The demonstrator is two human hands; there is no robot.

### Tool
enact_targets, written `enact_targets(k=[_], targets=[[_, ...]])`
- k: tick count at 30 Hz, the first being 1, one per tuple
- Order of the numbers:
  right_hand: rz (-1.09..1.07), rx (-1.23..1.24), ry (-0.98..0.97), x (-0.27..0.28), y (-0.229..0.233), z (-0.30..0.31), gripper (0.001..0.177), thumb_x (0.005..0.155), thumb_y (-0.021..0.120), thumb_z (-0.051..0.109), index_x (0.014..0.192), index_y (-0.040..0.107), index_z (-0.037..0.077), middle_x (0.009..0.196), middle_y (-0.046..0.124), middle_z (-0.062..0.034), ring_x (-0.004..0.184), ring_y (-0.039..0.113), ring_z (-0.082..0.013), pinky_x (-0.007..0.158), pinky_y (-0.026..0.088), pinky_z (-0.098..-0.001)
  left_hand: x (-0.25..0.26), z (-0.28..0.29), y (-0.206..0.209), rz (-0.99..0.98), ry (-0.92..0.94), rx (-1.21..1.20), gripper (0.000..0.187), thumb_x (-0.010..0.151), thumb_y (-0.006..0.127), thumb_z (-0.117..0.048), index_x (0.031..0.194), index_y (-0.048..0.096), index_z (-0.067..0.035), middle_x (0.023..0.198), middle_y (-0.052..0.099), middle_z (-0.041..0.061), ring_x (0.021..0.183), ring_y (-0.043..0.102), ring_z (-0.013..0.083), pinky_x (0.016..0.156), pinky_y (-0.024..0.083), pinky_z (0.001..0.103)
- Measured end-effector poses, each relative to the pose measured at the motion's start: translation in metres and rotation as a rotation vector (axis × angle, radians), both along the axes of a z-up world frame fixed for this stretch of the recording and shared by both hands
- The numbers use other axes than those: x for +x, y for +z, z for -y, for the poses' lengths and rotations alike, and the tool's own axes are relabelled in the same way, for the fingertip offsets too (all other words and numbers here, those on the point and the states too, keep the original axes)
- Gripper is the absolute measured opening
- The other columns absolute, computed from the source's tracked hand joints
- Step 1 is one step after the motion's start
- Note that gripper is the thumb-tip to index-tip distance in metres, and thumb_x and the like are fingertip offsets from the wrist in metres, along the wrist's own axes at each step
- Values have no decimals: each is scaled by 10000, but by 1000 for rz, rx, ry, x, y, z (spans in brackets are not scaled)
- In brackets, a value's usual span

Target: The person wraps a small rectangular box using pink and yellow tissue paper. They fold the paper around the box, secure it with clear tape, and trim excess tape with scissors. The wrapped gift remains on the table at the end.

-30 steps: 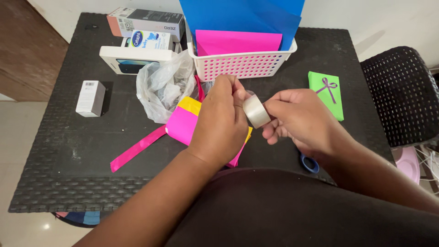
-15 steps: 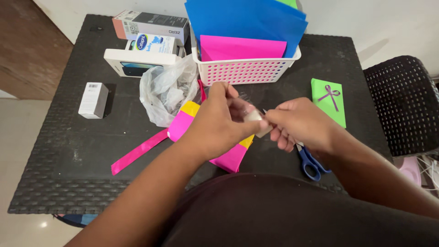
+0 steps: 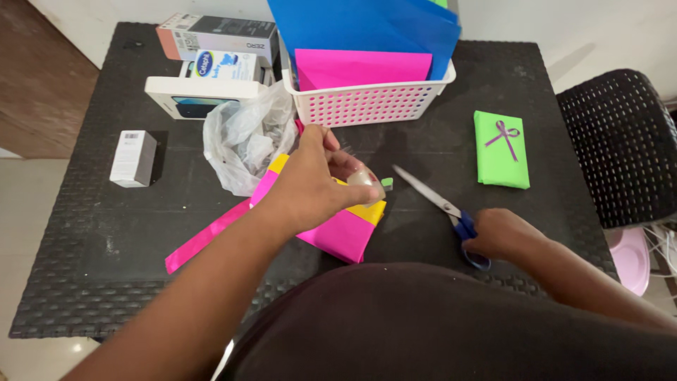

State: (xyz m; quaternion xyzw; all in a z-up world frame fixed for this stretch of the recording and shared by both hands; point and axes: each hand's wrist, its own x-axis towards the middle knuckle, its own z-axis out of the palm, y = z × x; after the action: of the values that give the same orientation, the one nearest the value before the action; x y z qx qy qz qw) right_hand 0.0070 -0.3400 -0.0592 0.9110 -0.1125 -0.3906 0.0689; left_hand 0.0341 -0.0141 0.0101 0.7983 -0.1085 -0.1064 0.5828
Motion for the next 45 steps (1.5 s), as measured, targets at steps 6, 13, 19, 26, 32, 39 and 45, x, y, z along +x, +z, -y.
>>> enact_targets(k=[6,13,19,26,32,39,45], targets=[[-24,20,40,-9,4,6,340,899,781,383,1085,752,101,1085,755,-89,1011,729,-207,928,578,-373,6,-1,2,-56,-76,106,718,681,898,-202,1133,358,-62,1018,710,124,947,717,188,831,586,344],[38,821,-532,-21,4,76,320,895,698,256,1131,671,42,888,714,-126,760,662,-209,714,542,-356,7,-10,3,-32,-109,165,707,646,909,-150,1125,394,-73,1057,702,141,967,716,202,814,601,349],[9,1101,-553,-37,7,103,412,825,781,230,1121,662,-31,851,694,-131,717,612,-195,667,493,-318,6,-14,7,-81,-139,284,647,643,850,-97,1117,411,-65,1043,639,163,910,733,207,757,581,368],[173,873,-132,-22,63,79,526,753,822,275,1236,741,84,921,735,-113,763,713,-212,663,633,-355,9,-14,7,39,-205,377,620,667,830,-130,1128,419,-74,1175,525,150,874,685,229,764,559,382],[148,825,-142,-13,84,49,473,787,830,258,1214,712,91,912,752,-107,753,728,-200,692,586,-368,6,-13,4,109,-274,362,583,694,818,-133,1115,419,-72,1179,496,154,903,652,239,809,559,378],[125,858,-85,-9,84,43,519,777,837,280,1234,716,67,935,781,-121,750,778,-202,687,620,-355,-1,-9,15,70,-313,384,695,638,879,-148,1124,385,-116,1199,472,128,955,644,255,847,549,380],[140,842,-65,-8,88,42,522,760,824,221,1250,729,67,951,806,-112,822,785,-193,744,653,-352,-5,-8,23,83,-313,422,696,648,895,-142,1121,385,-124,1197,478,123,988,627,268,869,538,392]])
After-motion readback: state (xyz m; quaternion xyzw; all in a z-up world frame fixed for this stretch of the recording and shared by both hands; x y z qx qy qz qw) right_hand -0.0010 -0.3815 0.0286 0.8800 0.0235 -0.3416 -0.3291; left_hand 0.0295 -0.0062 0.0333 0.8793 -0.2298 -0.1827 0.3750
